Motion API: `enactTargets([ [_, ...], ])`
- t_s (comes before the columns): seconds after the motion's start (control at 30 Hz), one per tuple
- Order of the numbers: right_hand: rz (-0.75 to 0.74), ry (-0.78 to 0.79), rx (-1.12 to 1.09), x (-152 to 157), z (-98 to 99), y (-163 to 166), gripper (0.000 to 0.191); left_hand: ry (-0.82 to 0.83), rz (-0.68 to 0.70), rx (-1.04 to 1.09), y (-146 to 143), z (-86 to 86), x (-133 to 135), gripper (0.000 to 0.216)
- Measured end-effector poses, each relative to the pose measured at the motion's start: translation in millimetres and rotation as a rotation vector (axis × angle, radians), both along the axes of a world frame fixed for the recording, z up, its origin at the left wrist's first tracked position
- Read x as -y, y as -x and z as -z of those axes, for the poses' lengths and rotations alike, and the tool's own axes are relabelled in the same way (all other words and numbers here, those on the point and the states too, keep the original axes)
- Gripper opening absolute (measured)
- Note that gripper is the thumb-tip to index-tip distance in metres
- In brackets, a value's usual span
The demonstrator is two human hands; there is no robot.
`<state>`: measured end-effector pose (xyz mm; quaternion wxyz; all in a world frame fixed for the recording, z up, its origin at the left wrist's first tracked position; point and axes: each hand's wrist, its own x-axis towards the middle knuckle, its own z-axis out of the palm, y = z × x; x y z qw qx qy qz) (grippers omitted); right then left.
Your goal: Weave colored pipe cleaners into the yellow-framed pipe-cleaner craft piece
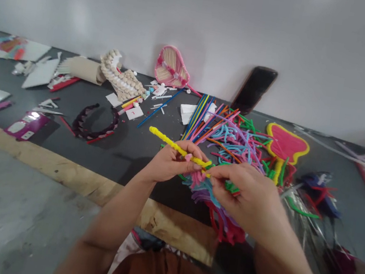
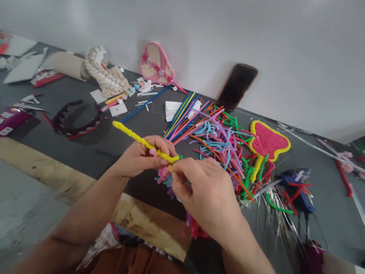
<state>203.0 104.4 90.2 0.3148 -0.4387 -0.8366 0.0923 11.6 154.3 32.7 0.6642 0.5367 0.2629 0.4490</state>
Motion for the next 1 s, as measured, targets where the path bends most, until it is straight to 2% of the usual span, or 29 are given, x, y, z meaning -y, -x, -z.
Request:
enactTargets([
  [0.13, -0.082, -0.068, 0.038, -0.7, 3.0, 5.7, 0.017, -0.013, 0.024, 0.018, -1.1, 0.6, 0.2, 0.017],
  [0.3, -0.237, -0.038, -0.024, -4.2, -3.1, -0.5, 0.015, -0.061, 0.023, 0.020, 0.9, 6.4, -1.5, 0.019],
  [0.43, -0.317, -0.030, -0.023, -5.5, -6.7, -8.2, 0.015, -0.050, 0.093, 0.056, 2.0, 6.5, -1.7, 0.021],
  [0.57, -0.348, -0.005, 0.016, -5.0, -7.3, -12.9, 0.013, -0.021, 0.167, 0.086, 1.8, 4.2, -1.6, 0.021],
  [0.77, -0.365, 0.008, 0.067, -3.7, -10.6, -16.5, 0.017, -0.080, 0.113, 0.084, 0.9, 6.5, -4.0, 0.019],
  [1.0, -0.359, -0.035, 0.028, -4.2, -12.1, -17.7, 0.015, -0.019, 0.067, -0.015, 4.0, 9.2, -3.0, 0.025],
])
